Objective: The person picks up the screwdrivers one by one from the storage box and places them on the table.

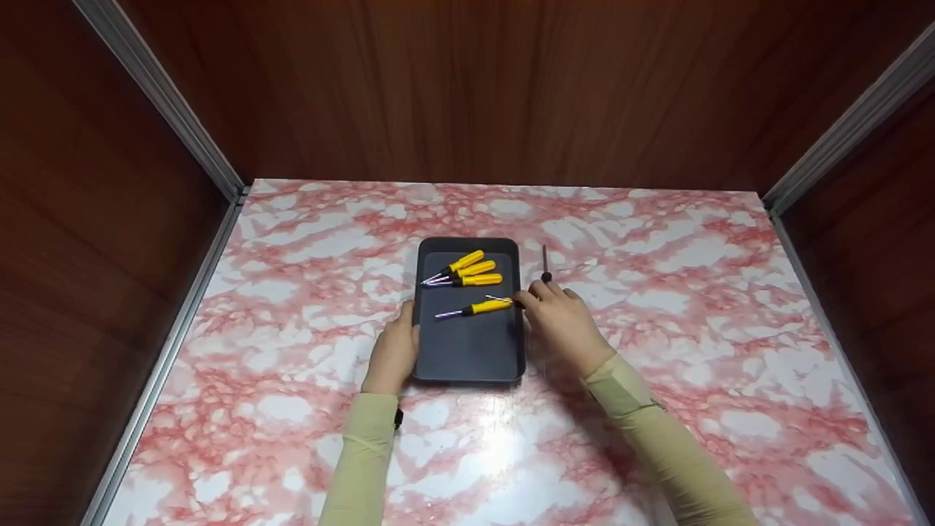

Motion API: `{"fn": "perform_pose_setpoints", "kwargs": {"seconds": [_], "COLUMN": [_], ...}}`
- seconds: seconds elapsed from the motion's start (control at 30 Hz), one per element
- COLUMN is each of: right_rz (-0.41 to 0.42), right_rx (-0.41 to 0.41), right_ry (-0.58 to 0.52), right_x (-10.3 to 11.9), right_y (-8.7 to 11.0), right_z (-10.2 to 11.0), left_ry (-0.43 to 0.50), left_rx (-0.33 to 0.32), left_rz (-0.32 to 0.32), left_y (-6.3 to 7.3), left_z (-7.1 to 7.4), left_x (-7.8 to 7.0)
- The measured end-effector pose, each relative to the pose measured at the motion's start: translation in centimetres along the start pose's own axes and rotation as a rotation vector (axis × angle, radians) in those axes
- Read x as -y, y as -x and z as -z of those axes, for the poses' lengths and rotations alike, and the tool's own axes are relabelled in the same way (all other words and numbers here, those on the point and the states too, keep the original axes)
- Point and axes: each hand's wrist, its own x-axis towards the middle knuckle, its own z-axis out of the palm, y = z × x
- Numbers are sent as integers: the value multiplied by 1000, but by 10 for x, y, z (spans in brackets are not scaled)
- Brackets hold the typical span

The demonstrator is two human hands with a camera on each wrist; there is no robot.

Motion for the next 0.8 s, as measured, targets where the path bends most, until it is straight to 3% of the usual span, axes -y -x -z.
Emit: {"fn": "perform_pose_setpoints", "kwargs": {"seconds": [0.8], "right_rz": [-66], "right_rx": [-17], "right_ry": [-35], "right_x": [-20], "right_y": [4], "right_z": [1], "left_ry": [0], "left_rx": [20], "left_rz": [25], "left_y": [0], "left_z": [-1], "left_x": [1]}}
